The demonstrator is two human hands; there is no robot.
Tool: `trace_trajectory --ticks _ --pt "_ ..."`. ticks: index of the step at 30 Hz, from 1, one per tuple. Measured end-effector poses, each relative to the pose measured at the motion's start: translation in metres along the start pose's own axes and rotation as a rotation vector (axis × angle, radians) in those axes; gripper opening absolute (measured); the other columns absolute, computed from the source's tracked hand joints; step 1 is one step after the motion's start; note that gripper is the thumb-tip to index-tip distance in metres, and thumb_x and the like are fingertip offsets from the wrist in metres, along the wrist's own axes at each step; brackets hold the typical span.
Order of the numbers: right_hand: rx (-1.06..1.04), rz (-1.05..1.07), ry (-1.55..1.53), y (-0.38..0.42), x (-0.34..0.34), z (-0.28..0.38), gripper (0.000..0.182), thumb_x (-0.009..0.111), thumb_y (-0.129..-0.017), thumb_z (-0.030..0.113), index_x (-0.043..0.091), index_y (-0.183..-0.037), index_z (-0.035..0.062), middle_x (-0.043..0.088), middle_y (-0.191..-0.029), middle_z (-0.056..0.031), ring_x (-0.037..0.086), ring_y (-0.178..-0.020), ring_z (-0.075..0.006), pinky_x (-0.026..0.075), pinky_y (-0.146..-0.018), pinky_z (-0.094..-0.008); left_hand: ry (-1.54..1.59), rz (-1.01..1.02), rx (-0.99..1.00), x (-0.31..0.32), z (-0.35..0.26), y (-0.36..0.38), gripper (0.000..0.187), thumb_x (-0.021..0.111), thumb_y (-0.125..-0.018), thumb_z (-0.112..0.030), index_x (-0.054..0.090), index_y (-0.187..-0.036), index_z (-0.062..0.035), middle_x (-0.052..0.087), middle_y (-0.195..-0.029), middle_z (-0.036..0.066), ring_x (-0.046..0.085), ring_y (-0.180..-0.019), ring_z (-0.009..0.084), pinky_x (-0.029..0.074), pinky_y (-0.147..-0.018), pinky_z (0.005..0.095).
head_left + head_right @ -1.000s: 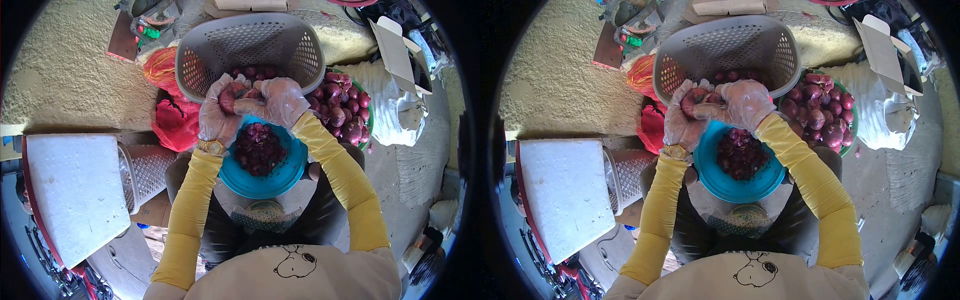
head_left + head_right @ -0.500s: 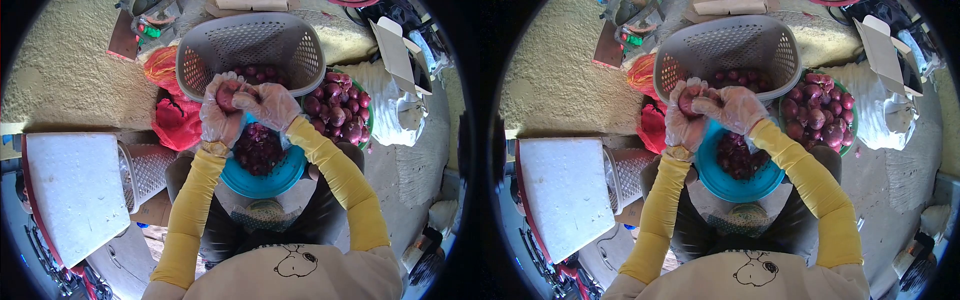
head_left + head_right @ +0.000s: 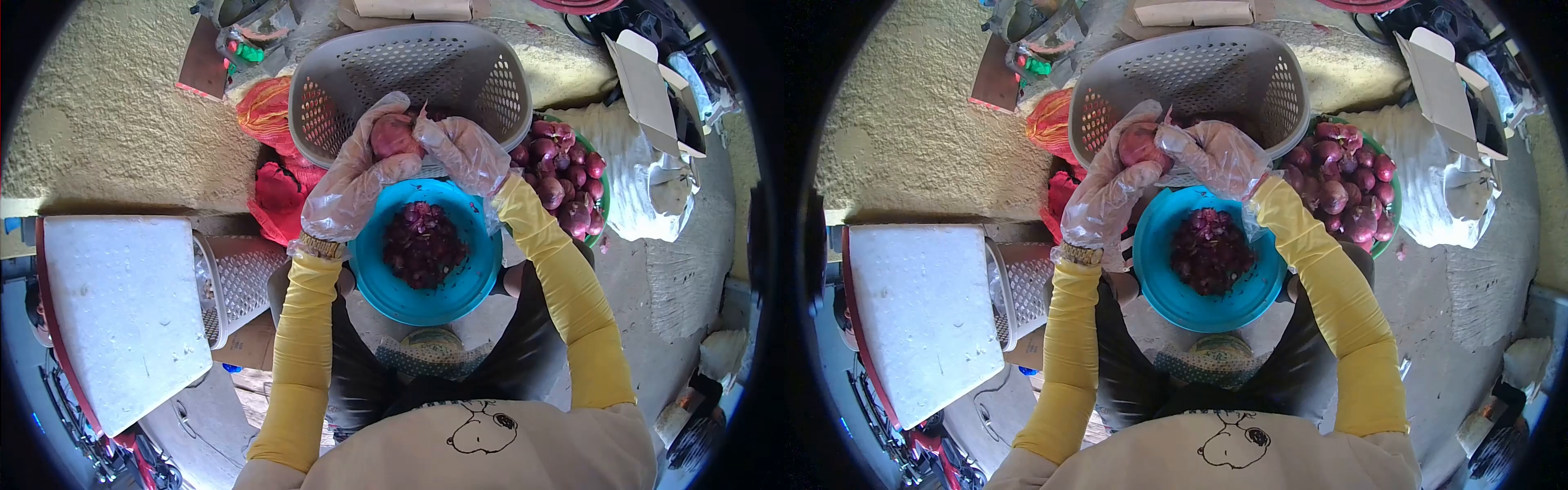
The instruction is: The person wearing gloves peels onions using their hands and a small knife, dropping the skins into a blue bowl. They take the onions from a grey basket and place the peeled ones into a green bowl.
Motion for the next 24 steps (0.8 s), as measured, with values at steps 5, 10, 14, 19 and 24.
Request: trace_trajectory --ticks 5,10,14,19,24 --pt "-0.024 0.042 -0.026 0.0 0.008 -0.007 0.059 0.06 -0.099 0.061 0.076 -0.087 0.005 0.06 -0.067 -0.0004 0.052 -0.064 -0.0127 0.047 -0.065 -0.0334 -0.194 -0.074 -0.014 0.004 -0.005 0.004 0.071 0.072 -0.093 -0.003 0.036 -0.154 -0.0041 0.053 -0.141 0.009 0.051 -0.13 0.0188 0.041 -0.112 0.0329" --pt "0.12 -0.048 -0.213 -0.007 0.026 -0.03 0.064 0.057 -0.1 0.062 0.069 -0.076 0.0044 0.054 -0.064 0.0016 0.048 -0.062 -0.0103 0.043 -0.061 -0.0323 -0.509 -0.058 0.146 -0.006 0.001 0.0 0.068 0.074 -0.092 -0.003 0.039 -0.15 -0.0059 0.054 -0.137 0.011 0.052 -0.128 0.0201 0.043 -0.111 0.0343" --pt "0.132 -0.023 -0.392 -0.009 0.039 -0.037 0.062 0.055 -0.101 0.061 0.064 -0.071 0.0076 0.05 -0.063 0.0041 0.044 -0.061 -0.0084 0.038 -0.057 -0.0301 -0.839 -0.113 0.283 -0.009 0.006 0.004 0.068 0.076 -0.091 -0.003 0.04 -0.148 -0.006 0.054 -0.134 0.01 0.053 -0.124 0.0217 0.045 -0.11 0.0363" --pt "0.081 0.031 -0.437 -0.008 0.02 -0.041 0.059 0.057 -0.101 0.059 0.068 -0.075 0.0071 0.054 -0.063 0.0013 0.047 -0.061 -0.0075 0.04 -0.058 -0.0294 -0.57 -0.137 0.166 -0.02 0.007 0.001 0.071 0.076 -0.088 0.003 0.041 -0.149 -0.0073 0.055 -0.131 0.008 0.054 -0.12 0.0187 0.046 -0.107 0.0337" --pt "-0.007 0.174 0.504 0.022 -0.004 0.023 0.06 0.054 -0.1 0.062 0.076 -0.096 0.0065 0.069 -0.075 -0.0137 0.067 -0.073 -0.0268 0.053 -0.073 -0.0405 -0.3 -0.303 0.099 -0.036 -0.003 0.007 0.065 0.079 -0.089 -0.009 0.046 -0.144 -0.0077 0.059 -0.123 0.006 0.057 -0.113 0.0149 0.048 -0.1 0.0293"
Point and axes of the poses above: each hand's wrist, its own y-axis away from the middle knuckle, its own x-axis out of the palm, z = x × y, the point moved 3 cm from there along -y, towards the middle knuckle
